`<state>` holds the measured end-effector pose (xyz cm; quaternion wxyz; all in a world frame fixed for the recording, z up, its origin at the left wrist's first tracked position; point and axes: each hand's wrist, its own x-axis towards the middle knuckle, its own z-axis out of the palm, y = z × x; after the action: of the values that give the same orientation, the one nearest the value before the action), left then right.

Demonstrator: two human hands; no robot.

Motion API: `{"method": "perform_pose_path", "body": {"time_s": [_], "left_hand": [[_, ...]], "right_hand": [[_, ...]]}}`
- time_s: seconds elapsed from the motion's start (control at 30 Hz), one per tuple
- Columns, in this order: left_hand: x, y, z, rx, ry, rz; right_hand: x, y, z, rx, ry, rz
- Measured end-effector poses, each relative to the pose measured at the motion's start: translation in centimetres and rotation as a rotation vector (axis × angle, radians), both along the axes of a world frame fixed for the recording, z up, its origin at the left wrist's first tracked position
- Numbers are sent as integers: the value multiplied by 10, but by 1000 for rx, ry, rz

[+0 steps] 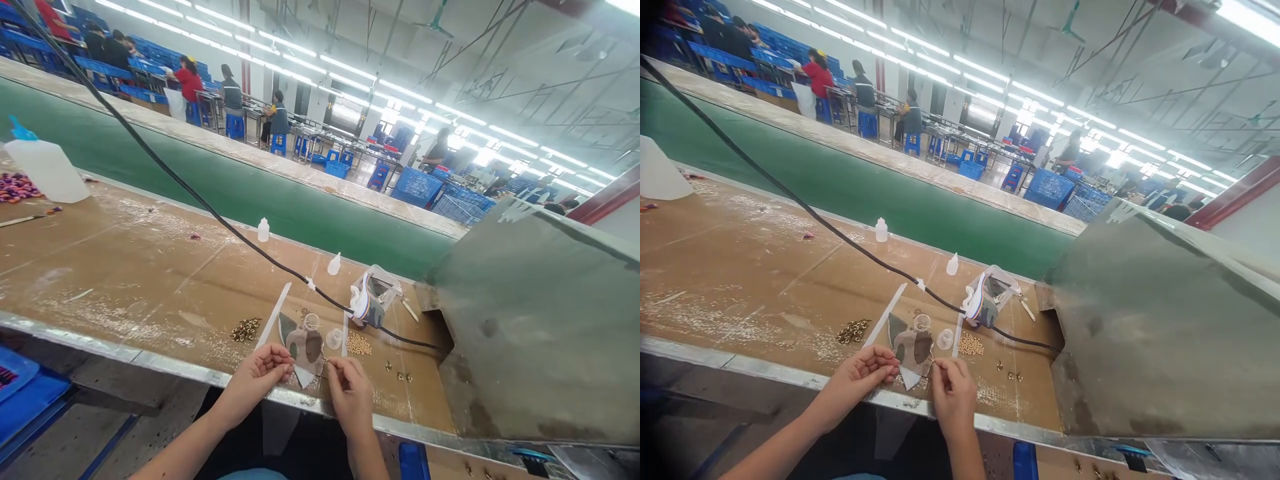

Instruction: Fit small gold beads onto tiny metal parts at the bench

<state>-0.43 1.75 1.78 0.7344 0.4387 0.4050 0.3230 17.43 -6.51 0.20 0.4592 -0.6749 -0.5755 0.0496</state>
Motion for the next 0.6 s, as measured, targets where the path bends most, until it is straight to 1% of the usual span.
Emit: {"method": "perform_pose_path", "body": {"time_s": [0.13, 0.23, 0.37, 0.5, 0.6], "left_hand": [[-1, 2, 1, 19, 15, -56], [-1, 3, 3, 19, 23, -75], [-2, 2, 4, 0, -3, -54], [-3, 2, 3, -10, -16, -43], [-4, 2, 3, -9, -8, -51]], "right_hand": [[37, -21, -7, -13, -96, -213], [55, -36, -11, -13, -132, -348], [69, -47, -11, -24, -166, -488], [78, -49, -10, -56, -132, -617], [82, -48, -10, -60, -103, -683]]}}
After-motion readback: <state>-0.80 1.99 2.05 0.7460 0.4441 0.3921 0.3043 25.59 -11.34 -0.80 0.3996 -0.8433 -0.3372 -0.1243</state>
